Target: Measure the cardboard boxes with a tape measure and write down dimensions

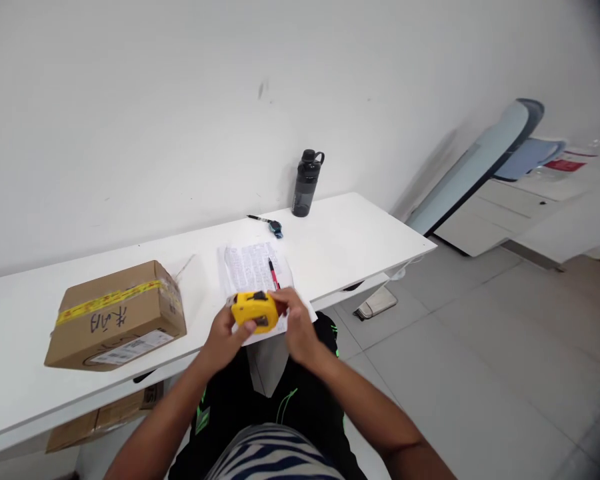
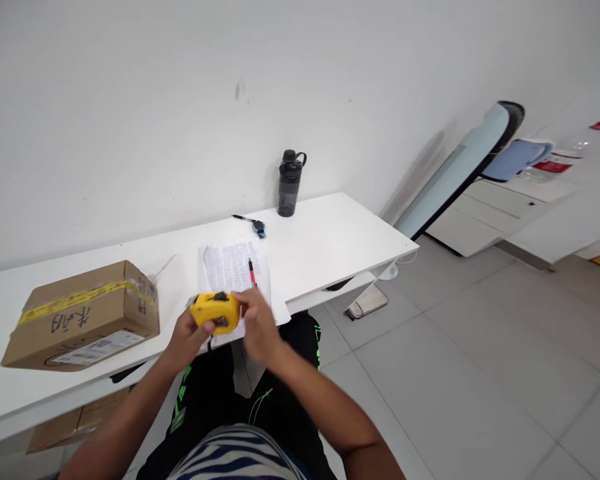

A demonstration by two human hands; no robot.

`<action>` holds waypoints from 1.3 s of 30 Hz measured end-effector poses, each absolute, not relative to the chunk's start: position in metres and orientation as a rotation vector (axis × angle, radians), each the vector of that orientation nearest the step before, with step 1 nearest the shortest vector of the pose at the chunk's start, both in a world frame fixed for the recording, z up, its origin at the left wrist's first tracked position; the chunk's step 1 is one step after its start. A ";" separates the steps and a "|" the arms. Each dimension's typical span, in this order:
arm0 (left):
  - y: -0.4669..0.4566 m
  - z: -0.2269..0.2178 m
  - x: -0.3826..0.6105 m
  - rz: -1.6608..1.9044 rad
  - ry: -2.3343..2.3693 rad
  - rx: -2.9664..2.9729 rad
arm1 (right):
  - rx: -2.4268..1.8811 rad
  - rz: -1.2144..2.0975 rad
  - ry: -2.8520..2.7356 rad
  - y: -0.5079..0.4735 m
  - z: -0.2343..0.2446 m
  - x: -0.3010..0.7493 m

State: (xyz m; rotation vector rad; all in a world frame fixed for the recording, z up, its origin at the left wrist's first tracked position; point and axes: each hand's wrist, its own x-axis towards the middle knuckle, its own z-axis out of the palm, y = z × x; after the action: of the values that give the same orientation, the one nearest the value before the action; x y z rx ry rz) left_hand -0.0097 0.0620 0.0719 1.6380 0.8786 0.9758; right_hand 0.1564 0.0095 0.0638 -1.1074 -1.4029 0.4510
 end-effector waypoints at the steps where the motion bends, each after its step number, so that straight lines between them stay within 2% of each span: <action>1: 0.082 0.073 0.000 0.905 0.835 1.637 | -1.231 0.404 -1.484 0.024 0.067 0.176; 4: 0.136 0.069 0.027 0.834 0.798 1.670 | -1.617 0.312 -1.886 0.075 0.073 0.223; 7: 0.170 0.061 0.044 0.889 0.903 1.673 | -1.778 0.093 -2.439 0.109 0.066 0.240; 11: 0.185 0.051 0.048 0.951 1.021 1.576 | -1.699 -0.247 -2.739 0.119 0.055 0.252; 17: 0.184 0.046 0.044 0.939 1.041 1.539 | -1.548 -0.337 -2.962 0.126 0.054 0.270; 22: 0.186 0.039 0.042 0.922 1.040 1.566 | -1.853 -0.216 -2.815 0.149 0.056 0.251; 27: 0.188 0.036 0.041 0.955 1.026 1.513 | -1.787 -0.180 -2.755 0.150 0.056 0.252; 31: 0.188 0.038 0.043 0.988 1.052 1.465 | -1.898 -0.174 -2.491 0.125 0.045 0.265; 33: 0.188 0.040 0.044 0.987 1.066 1.454 | -1.905 -0.008 -2.155 0.112 0.035 0.266; 36: 0.187 0.041 0.046 0.967 1.070 1.453 | -1.714 0.419 -1.610 0.102 0.022 0.258; 39: 0.187 0.039 0.046 0.959 1.059 1.459 | -1.550 0.695 -1.365 0.104 0.019 0.250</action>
State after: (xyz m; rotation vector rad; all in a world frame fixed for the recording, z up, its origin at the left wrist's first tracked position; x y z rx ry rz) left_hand 0.0463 0.1873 0.0394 1.4592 1.0588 0.9590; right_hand 0.2500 0.1045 0.0187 -1.5496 -1.3650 0.6954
